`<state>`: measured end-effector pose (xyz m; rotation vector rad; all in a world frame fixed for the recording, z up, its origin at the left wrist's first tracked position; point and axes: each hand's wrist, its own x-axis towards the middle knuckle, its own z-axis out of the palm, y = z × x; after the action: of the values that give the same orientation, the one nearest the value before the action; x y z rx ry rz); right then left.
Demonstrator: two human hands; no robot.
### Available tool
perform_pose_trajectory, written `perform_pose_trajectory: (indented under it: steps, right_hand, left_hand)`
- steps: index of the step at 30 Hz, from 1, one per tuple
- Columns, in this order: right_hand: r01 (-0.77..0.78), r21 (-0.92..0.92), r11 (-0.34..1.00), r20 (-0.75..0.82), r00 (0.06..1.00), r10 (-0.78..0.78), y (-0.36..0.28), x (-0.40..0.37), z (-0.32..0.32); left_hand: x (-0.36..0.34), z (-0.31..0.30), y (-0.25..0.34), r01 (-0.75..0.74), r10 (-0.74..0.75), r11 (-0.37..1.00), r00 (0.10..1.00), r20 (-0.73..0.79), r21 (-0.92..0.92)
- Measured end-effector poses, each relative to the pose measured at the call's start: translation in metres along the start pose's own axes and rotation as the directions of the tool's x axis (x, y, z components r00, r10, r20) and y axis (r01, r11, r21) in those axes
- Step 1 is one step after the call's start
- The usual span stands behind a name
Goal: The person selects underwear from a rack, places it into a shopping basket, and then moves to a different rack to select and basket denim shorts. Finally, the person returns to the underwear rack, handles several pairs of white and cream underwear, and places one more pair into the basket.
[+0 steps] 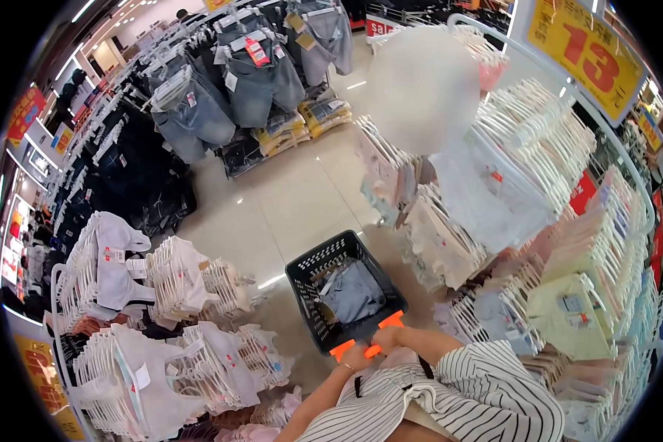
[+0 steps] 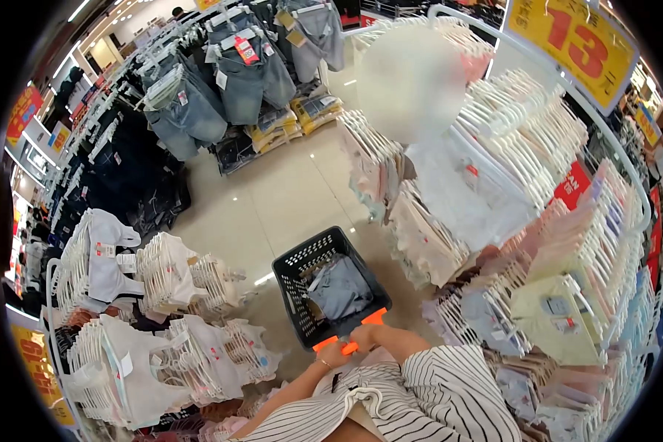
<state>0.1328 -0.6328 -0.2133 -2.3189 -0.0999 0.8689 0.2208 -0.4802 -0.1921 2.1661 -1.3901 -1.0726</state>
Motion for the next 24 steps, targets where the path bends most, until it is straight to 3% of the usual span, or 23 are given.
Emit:
perform_pose_trajectory:
  steps: [5,8,11,14,24]
  right_hand:
    - [-0.030,-0.003,1.000,0.004,1.000,0.030,0.003,0.016,-0.026]
    - [-0.052,-0.031,0.998,0.015,0.998,0.053,-0.001,0.018,-0.058]
    - [-0.057,-0.027,0.998,0.033,0.998,0.058,0.004,0.030,-0.078]
    - [0.062,-0.053,0.997,-0.054,0.996,-0.065,0.052,0.074,-0.048]
    - [-0.040,-0.056,0.998,0.045,0.998,0.042,0.037,0.088,-0.164]
  left_hand:
    - [0.023,-0.004,-0.028,-0.120,0.116,0.991,0.991,-0.065,-0.056]
    - [0.037,-0.019,-0.032,-0.097,0.095,0.995,0.992,-0.078,-0.030]
    - [0.053,-0.036,-0.040,-0.050,0.050,0.999,0.999,0.003,-0.023]
    - [0.065,-0.057,-0.039,0.002,-0.001,1.000,0.999,0.036,-0.015]
    - [0.113,-0.122,-0.054,0.042,-0.045,0.998,0.998,-0.048,-0.056]
